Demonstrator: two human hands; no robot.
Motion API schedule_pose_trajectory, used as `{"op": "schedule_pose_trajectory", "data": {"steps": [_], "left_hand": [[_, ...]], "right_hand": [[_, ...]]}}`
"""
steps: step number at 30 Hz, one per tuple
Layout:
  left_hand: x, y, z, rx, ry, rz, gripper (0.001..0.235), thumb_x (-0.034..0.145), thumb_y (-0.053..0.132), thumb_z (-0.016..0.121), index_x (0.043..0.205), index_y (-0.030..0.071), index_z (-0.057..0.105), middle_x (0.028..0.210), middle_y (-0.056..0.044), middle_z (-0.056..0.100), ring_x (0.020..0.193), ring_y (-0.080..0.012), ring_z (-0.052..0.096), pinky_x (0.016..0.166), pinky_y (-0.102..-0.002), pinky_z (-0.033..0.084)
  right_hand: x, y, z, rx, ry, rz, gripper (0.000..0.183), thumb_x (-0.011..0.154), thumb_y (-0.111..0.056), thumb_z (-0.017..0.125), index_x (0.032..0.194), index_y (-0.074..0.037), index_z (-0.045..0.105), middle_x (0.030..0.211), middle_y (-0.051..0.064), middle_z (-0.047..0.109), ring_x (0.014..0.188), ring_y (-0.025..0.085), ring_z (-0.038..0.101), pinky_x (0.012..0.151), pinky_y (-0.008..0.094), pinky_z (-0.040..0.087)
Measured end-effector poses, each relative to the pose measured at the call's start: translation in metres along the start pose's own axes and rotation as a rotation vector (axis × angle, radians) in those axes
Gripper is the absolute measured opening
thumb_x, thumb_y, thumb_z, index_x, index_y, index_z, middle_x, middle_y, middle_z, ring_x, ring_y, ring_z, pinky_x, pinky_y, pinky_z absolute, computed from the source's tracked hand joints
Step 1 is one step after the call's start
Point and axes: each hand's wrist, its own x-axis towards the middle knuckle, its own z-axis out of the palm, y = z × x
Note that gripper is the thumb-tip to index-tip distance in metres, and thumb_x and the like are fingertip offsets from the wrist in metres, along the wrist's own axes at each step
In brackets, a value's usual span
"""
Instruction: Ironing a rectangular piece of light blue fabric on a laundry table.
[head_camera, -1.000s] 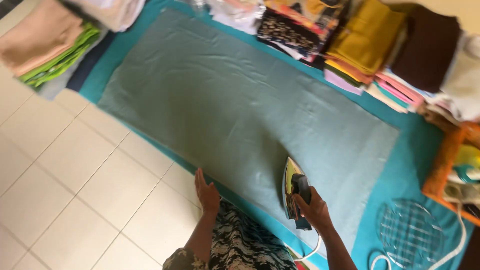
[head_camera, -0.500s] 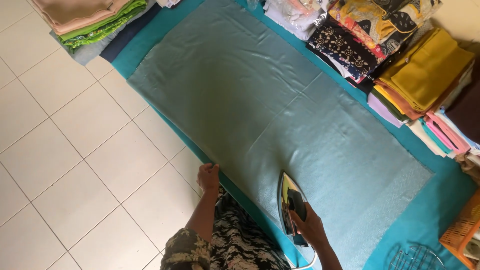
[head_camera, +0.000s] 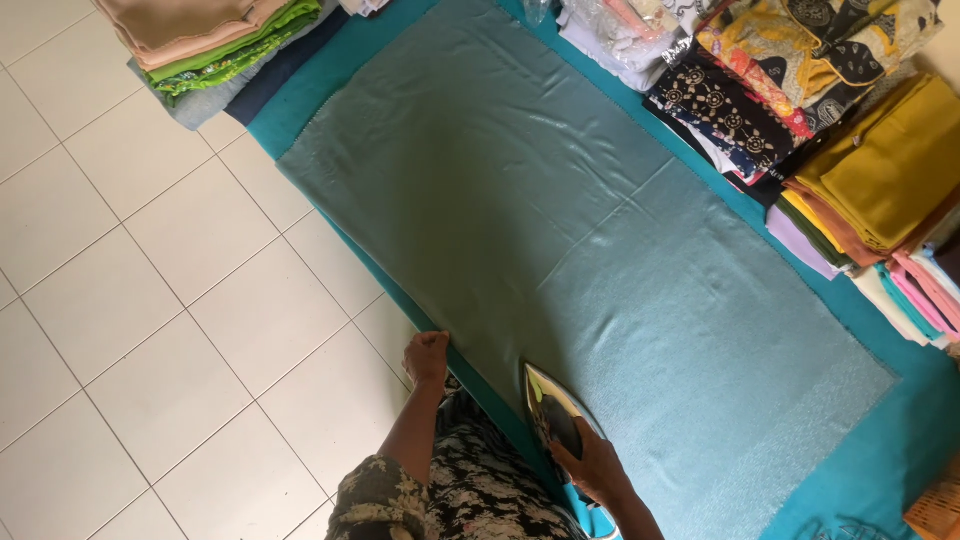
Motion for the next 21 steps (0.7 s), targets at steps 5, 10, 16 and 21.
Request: {"op": "schedule_pose_trajectory", "data": {"steps": [5,10,16,21], "left_hand": [[0.014,0.01,-0.003,0.007,0.011,-0.015,0.033,0.082,0.041,0.082,0.1,0.013,0.078,0.092,-0.006,0.078,0.092,-0.0263,0.07,0.1,-0.047,0.048],[0.029,0.02,-0.008,0.01,0.019,-0.009,0.034,0.082,0.04,0.083,0.099,0.011,0.078,0.089,-0.007,0.077,0.09,-0.026,0.069,0.102,-0.047,0.044],[0.042,0.021,-0.011,-0.015,-0.002,-0.041,0.037,0.08,0.041,0.084,0.099,0.01,0.077,0.088,-0.006,0.077,0.09,-0.0243,0.069,0.095,-0.044,0.05],[0.04,0.038,-0.022,-0.063,-0.058,-0.1,0.032,0.082,0.035,0.084,0.099,0.008,0.077,0.085,-0.007,0.077,0.076,-0.0205,0.072,0.082,-0.039,0.056]], "right_hand": [[0.013,-0.011,0.012,-0.077,0.002,-0.048,0.054,0.089,-0.041,0.072,0.132,-0.011,0.057,0.092,0.016,0.078,0.07,0.025,0.076,0.068,0.04,0.061],[0.024,-0.023,0.019,-0.06,0.008,-0.082,0.055,0.087,-0.041,0.074,0.131,-0.012,0.058,0.102,0.016,0.079,0.082,0.027,0.08,0.076,0.039,0.064],[0.031,-0.054,0.017,-0.085,-0.031,-0.086,0.059,0.086,-0.043,0.074,0.134,-0.014,0.056,0.104,0.016,0.079,0.086,0.028,0.079,0.078,0.04,0.063],[0.042,-0.063,0.024,-0.094,-0.046,-0.081,0.06,0.087,-0.045,0.074,0.135,-0.015,0.055,0.107,0.014,0.079,0.093,0.027,0.079,0.085,0.04,0.061]]}}
